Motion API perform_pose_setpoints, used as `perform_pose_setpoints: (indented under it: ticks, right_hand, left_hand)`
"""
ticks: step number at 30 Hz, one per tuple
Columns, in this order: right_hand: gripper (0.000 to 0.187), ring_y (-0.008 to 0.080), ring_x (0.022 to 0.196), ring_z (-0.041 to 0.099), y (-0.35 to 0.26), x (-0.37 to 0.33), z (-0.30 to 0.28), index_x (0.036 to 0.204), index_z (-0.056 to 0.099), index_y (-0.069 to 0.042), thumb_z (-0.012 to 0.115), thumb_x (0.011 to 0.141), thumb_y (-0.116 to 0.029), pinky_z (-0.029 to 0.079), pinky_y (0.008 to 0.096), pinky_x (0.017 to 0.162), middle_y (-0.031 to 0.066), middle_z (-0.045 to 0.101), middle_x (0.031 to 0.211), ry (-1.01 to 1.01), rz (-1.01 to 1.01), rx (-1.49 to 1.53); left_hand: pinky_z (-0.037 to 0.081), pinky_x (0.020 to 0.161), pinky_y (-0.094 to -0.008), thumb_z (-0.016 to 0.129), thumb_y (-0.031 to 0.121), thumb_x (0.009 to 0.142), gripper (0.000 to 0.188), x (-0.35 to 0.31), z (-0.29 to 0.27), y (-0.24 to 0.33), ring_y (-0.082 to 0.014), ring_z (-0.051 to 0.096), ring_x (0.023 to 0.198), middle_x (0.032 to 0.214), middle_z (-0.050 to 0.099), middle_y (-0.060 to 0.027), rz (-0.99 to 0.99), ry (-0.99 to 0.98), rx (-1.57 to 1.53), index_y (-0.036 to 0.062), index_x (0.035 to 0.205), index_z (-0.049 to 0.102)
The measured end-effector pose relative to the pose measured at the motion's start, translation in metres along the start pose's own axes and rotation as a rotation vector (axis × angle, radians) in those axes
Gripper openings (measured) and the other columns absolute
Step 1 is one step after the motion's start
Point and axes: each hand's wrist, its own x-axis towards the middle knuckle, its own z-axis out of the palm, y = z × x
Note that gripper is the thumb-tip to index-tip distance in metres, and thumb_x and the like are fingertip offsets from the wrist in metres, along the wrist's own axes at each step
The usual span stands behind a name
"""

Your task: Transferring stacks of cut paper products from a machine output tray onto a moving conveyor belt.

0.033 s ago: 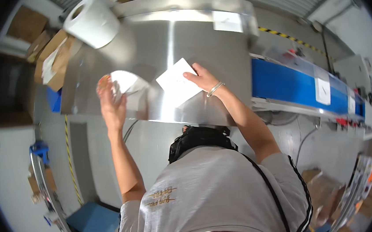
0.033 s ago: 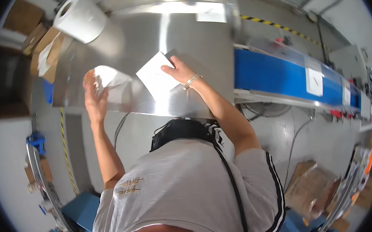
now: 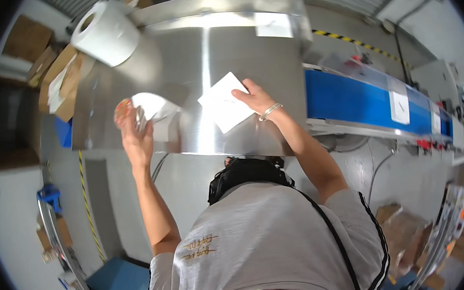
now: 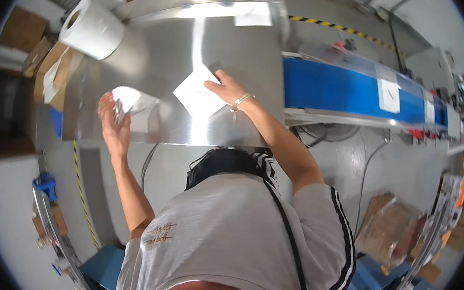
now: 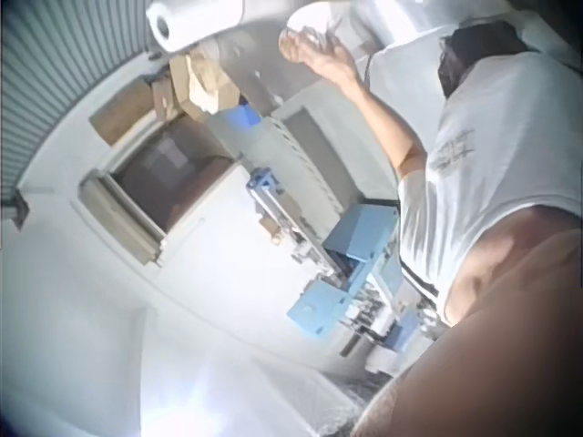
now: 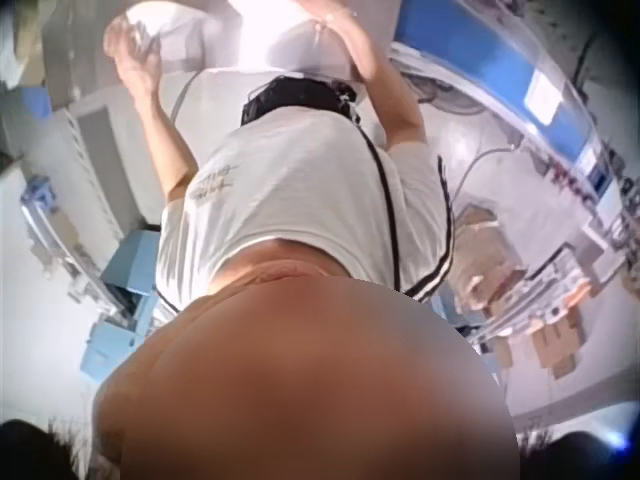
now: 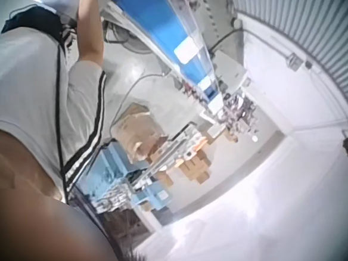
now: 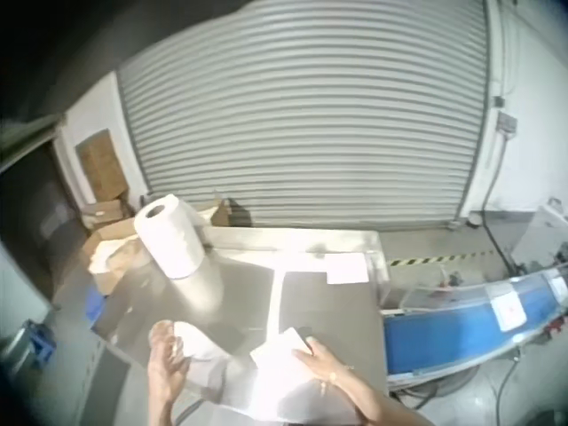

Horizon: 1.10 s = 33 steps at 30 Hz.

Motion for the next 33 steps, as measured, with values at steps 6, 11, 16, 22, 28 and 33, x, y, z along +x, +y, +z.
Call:
perform_pose_setpoints:
  ticks: [6,11,16,22,28,33]
  right_hand:
    - [0.03,0.0142,0.076,0.053,0.055,-0.083,-0.137,0.093,0.057,0.0,0.064,0.085,-0.028,0.045,0.0307,0.068,0.0091,0.06,0.083,0.49,0.024,-0.242]
    - [0.031,0.0135,0.073,0.051,0.104,-0.133,-0.262,0.095,0.059,-0.002,0.066,0.083,-0.03,0.044,0.0297,0.066,0.0088,0.06,0.084,0.808,0.041,-0.246]
    - [0.058,0.036,0.092,0.059,0.122,-0.159,-0.328,0.119,0.05,-0.004,0.065,0.08,-0.044,0.047,0.0405,0.078,0.0169,0.062,0.107,1.042,0.254,-0.899]
    - [0.061,0.0341,0.109,0.052,0.071,-0.16,-0.258,0.128,0.046,-0.007,0.069,0.078,-0.032,0.043,0.0441,0.089,0.0138,0.052,0.125,0.779,-0.219,-1.062]
    - [0.053,0.0175,0.096,0.057,0.004,-0.136,-0.142,0.12,0.052,-0.011,0.076,0.073,-0.017,0.048,0.03,0.079,0.0064,0.057,0.115,0.09,-0.3,-0.258]
    - [0.047,0.0171,0.095,0.054,-0.01,-0.105,-0.108,0.116,0.054,-0.011,0.074,0.073,-0.015,0.047,0.0296,0.079,0.005,0.054,0.107,-0.144,-0.495,-0.3]
  left_hand:
    - [0.046,0.082,-0.0403,0.068,0.003,0.074,0.041,-0.028,0.049,0.066,-0.0317,0.057,0.095,0.1,0.059,-0.0155,0.009,-0.048,0.024,0.0061,0.113,0.057]
    - [0.046,0.083,-0.0389,0.067,0.006,0.076,0.039,-0.073,0.096,0.148,-0.0315,0.056,0.098,0.103,0.059,-0.0145,0.011,-0.141,-0.011,0.0101,0.114,0.058]
    - [0.045,0.085,-0.0383,0.066,0.006,0.077,0.04,-0.102,0.115,0.184,-0.0313,0.054,0.101,0.107,0.056,-0.0143,0.003,-0.14,-0.045,0.0108,0.116,0.057]
    - [0.045,0.088,-0.0386,0.064,0.003,0.078,0.035,-0.11,0.121,0.182,-0.0306,0.049,0.108,0.121,0.051,-0.0156,0.023,-0.128,-0.14,0.0173,0.11,0.065]
    - [0.046,0.091,-0.0378,0.064,0.0,0.077,0.036,-0.113,0.12,0.181,-0.0295,0.047,0.112,0.125,0.049,-0.0151,0.029,-0.135,-0.178,0.0192,0.107,0.068]
    - [0.043,0.094,-0.0392,0.067,0.003,0.075,0.035,-0.111,0.12,0.172,-0.031,0.043,0.117,0.131,0.046,-0.016,0.153,-0.186,-0.145,0.0172,0.106,0.069]
